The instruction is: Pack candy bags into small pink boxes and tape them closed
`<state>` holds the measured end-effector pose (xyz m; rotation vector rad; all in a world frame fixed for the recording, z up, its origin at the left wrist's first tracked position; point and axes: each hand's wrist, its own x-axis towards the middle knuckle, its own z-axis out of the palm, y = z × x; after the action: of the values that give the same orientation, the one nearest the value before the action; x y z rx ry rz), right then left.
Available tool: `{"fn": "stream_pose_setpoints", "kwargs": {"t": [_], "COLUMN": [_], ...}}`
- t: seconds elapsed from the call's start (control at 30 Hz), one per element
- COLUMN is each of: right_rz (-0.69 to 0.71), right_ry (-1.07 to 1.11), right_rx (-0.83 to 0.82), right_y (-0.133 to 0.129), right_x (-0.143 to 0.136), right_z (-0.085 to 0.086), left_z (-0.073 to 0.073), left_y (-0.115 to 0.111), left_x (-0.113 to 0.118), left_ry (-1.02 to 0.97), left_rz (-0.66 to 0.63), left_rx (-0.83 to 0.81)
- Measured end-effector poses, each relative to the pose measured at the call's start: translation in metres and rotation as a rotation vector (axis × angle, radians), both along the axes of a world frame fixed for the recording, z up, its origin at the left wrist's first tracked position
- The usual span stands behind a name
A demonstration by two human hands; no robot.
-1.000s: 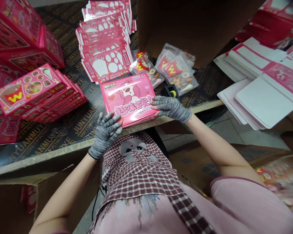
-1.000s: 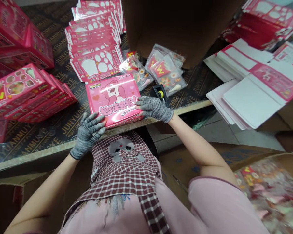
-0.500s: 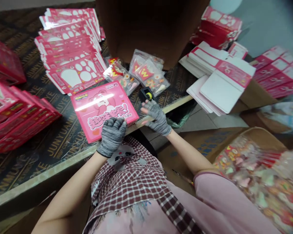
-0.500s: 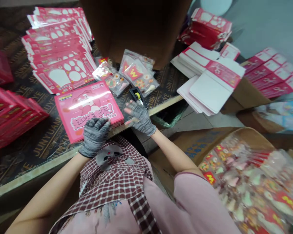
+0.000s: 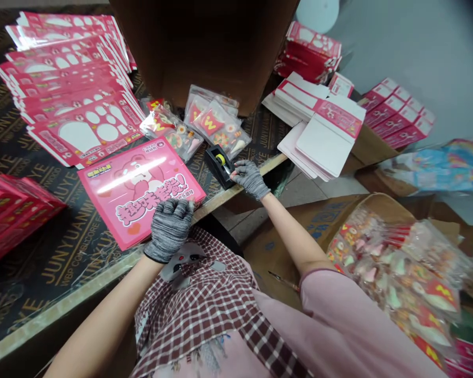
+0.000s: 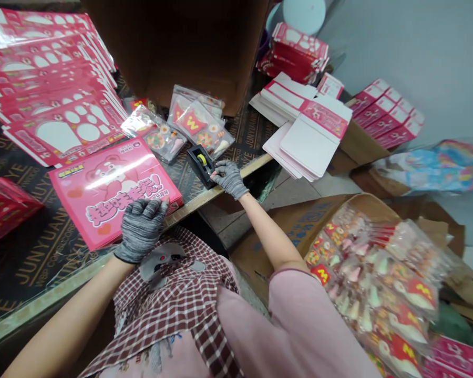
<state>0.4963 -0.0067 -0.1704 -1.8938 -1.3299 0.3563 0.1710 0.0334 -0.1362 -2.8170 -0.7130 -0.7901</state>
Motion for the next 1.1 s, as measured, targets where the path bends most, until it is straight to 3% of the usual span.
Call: {"fn": "stream_pose_setpoints", "kwargs": {"t": [0.07, 0.2, 0.33, 0.57, 0.77, 0.9, 0.97, 1.1], "right_rz": [-0.053, -0.207, -0.277, -0.374, -0.413, -0.469, -0.373, 0.13], "right_ry": [0.023, 0.231, 0.427, 0.166, 0.177, 0.346, 0.438, 0.855], "right_rx": [0.065, 0.17, 0.135, 0.095, 0.134, 0.24, 0.234, 0.014], "right_y": [-0.002, -0.022, -0.042, -0.04, -0.04, -0.053, -0.061, -0.064], "right_x": [-0.007, -0.021, -0.029, -0.039, -0.039, -0.063, -0.089, -0.143], "right_z": [0.001, -0.007, -0.024, -0.042, -0.038, -0.018, 0.0, 0.042], "left_z": [0.0, 0.005, 0.005, -0.003, 0.002, 0.009, 0.011, 0.013], "left_y": [0.0, 0.001, 0.001, 0.002, 0.001, 0.0, -0.002, -0.006], "left_x": [-0.001, -0.001, -0.001, -0.003, 0.002, -0.006, -0.014, -0.024], "left_ry": [0.007, -0.036, -0.064, -0.091, -0.085, -0.081, -0.117, -0.128], "left_rz": [0.007, -0.001, -0.002, 0.026, 0.054, 0.122, 0.104, 0.122], "left_rx": [-0.033, 0.056, 0.061, -0.055, -0.085, -0.052, -0.062, -0.15]}}
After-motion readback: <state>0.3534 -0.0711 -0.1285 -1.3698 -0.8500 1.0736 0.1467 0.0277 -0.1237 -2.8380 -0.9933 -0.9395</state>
